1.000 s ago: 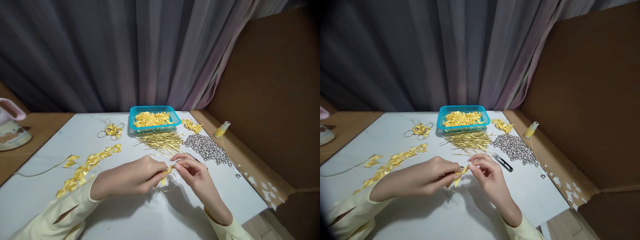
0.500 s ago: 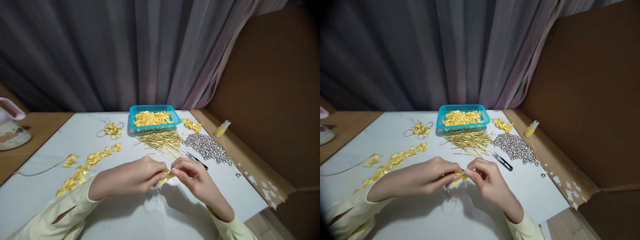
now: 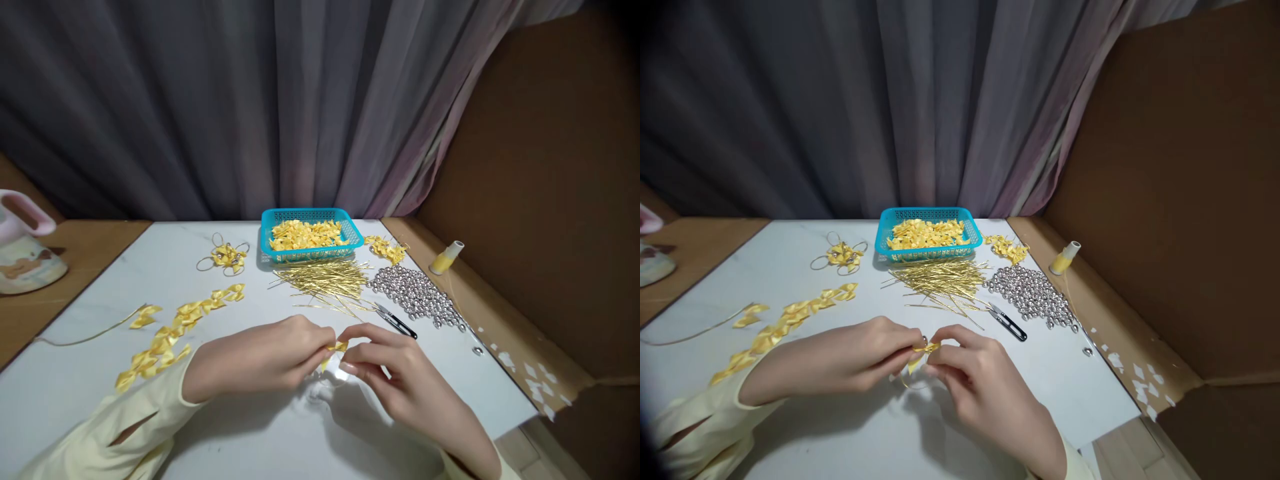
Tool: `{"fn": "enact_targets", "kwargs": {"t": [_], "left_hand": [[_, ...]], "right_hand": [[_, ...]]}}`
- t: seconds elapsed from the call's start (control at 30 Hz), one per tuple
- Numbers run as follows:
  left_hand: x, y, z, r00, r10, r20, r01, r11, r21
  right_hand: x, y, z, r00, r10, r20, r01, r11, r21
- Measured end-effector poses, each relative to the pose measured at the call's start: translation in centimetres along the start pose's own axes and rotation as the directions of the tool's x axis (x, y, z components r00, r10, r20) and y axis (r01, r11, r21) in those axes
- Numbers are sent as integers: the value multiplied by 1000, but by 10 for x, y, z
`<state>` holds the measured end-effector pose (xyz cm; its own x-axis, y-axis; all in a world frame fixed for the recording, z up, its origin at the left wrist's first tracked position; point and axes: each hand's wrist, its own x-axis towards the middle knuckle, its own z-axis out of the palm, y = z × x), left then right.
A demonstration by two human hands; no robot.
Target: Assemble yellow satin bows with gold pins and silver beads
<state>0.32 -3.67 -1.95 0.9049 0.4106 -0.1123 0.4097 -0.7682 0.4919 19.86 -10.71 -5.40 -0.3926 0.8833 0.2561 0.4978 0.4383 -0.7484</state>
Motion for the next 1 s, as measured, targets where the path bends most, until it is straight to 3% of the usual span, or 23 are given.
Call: {"fn": "enact_targets", "kwargs": {"t": [0.17,0.33,0.67,1.0], "left_hand": [[-1,2,0,1000,16,6,-16,1000,6],[-1,4,-2,1000,11,-6,-11,1000,2],[0,0,1,997,-74,-3,73,996,-43],[-1,4,-3,965,-231,120,259,905,-339]], "right_hand": [[-1,4,7,996,-85,-15,82,988,-129],[0,12,10,982,-177,-57,170,978,-122],[2,21,15,964,-247,-98,233,963,-135],[2,18,18,961,-262,-94,240,950,-200]]}}
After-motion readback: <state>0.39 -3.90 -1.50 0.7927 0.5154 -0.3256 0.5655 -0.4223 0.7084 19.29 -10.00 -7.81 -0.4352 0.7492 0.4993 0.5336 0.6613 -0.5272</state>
